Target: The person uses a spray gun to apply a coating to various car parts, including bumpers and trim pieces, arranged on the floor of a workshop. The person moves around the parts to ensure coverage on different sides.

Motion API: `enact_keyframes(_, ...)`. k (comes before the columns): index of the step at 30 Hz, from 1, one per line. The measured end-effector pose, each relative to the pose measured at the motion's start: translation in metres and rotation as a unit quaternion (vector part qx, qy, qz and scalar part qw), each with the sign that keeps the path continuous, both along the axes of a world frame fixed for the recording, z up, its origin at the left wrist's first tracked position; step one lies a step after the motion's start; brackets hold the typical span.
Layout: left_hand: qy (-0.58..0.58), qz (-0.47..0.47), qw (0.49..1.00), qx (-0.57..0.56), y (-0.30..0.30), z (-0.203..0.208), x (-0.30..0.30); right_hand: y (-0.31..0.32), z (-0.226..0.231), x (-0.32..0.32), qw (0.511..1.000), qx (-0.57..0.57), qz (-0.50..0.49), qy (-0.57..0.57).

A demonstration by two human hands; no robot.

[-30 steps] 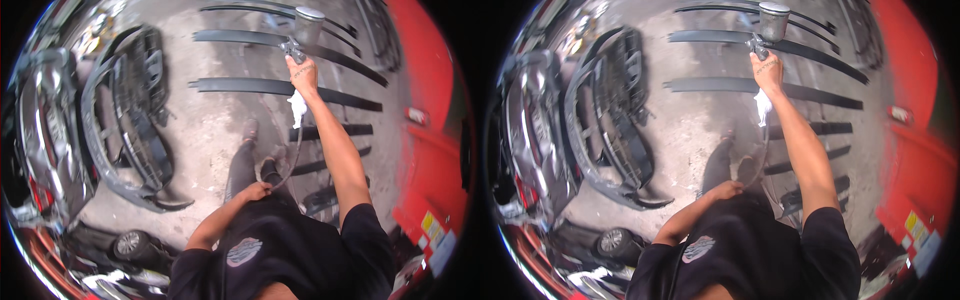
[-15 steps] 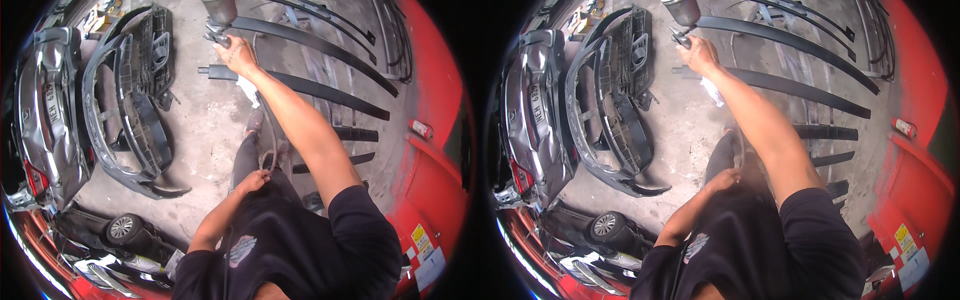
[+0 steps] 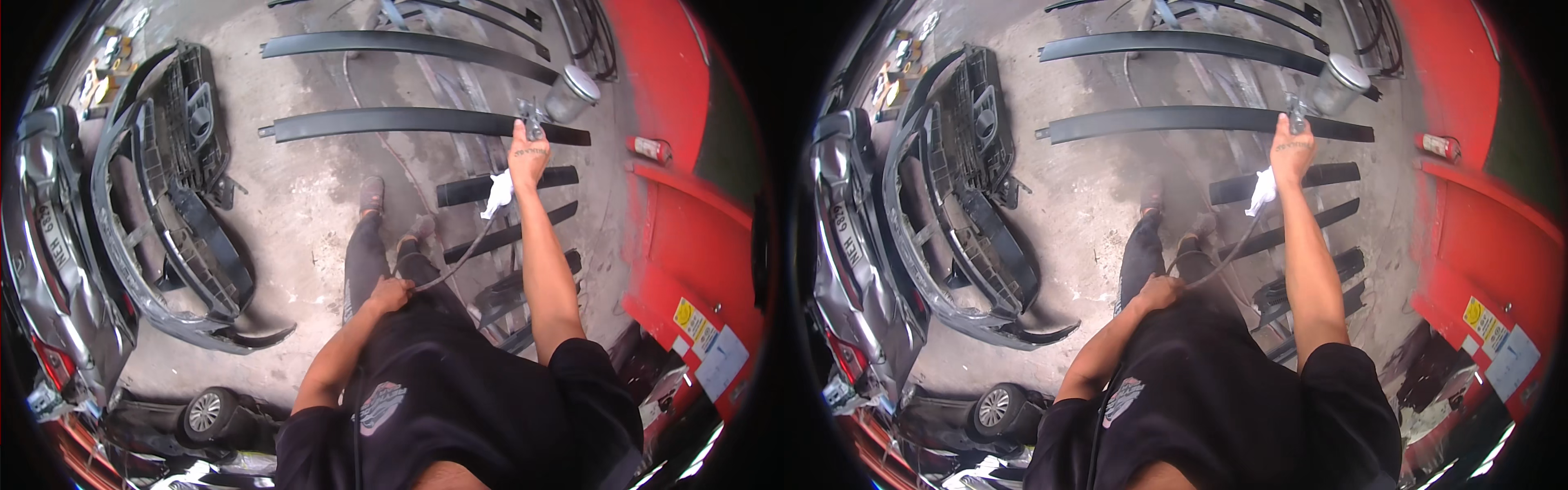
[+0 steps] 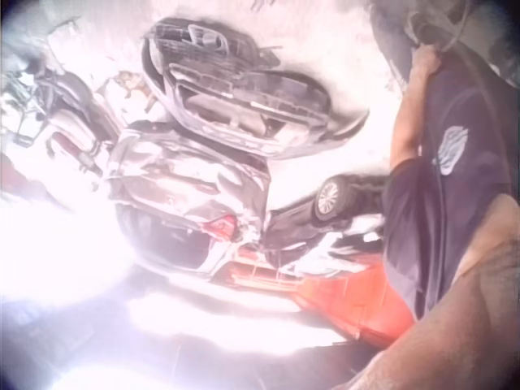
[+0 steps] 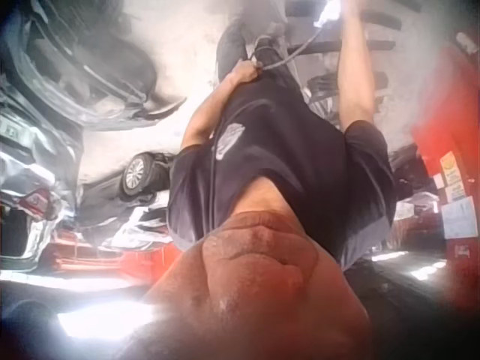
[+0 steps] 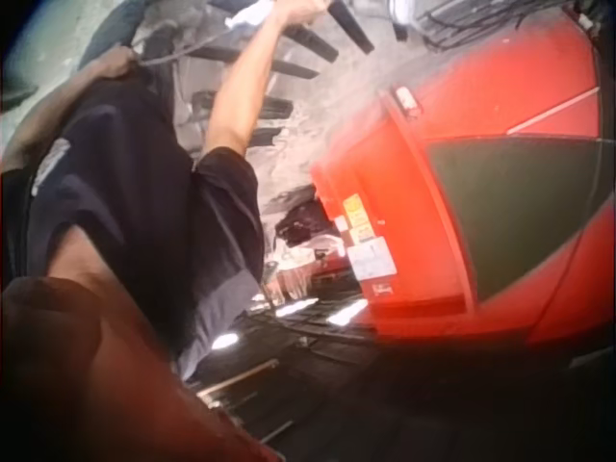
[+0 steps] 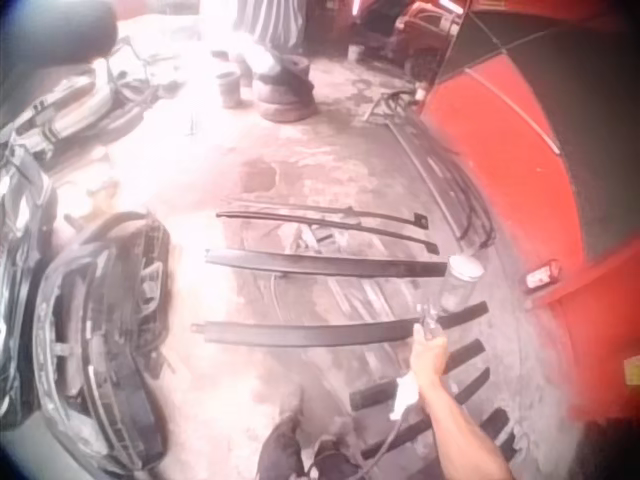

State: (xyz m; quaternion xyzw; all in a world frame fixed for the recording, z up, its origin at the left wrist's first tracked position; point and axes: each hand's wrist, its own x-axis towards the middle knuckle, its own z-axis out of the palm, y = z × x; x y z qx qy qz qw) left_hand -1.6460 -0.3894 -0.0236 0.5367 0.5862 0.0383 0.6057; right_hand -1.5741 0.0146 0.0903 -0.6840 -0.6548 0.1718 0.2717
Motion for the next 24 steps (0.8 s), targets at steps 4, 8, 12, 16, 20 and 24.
enact_keyframes(4, 0.017, 0.03, 0.999, 0.0, -0.002, -0.008, 0.002, 0.0, -0.013, 0.009, 0.999, -0.02, -0.044, 0.009)
enact_keyframes(8, 0.007, 0.029, 1.0, 0.005, -0.015, -0.019, 0.006, -0.02, -0.032, -0.055, 0.995, -0.084, 0.019, 0.042)
enact_keyframes(12, 0.007, 0.093, 0.995, 0.03, -0.024, -0.025, 0.003, -0.058, -0.037, -0.168, 0.979, -0.092, 0.16, 0.084)
enact_keyframes(16, -0.057, 0.287, 0.956, 0.019, -0.026, -0.016, -0.011, -0.091, -0.057, -0.278, 0.956, -0.083, 0.26, 0.11)
enact_keyframes(20, -0.103, 0.434, 0.895, 0.005, -0.021, -0.017, -0.037, -0.099, -0.047, -0.351, 0.914, -0.142, 0.351, 0.144)
enact_keyframes(24, -0.083, 0.411, 0.908, -0.011, 0.0, -0.008, -0.055, -0.085, -0.051, -0.352, 0.878, -0.162, 0.412, 0.185)
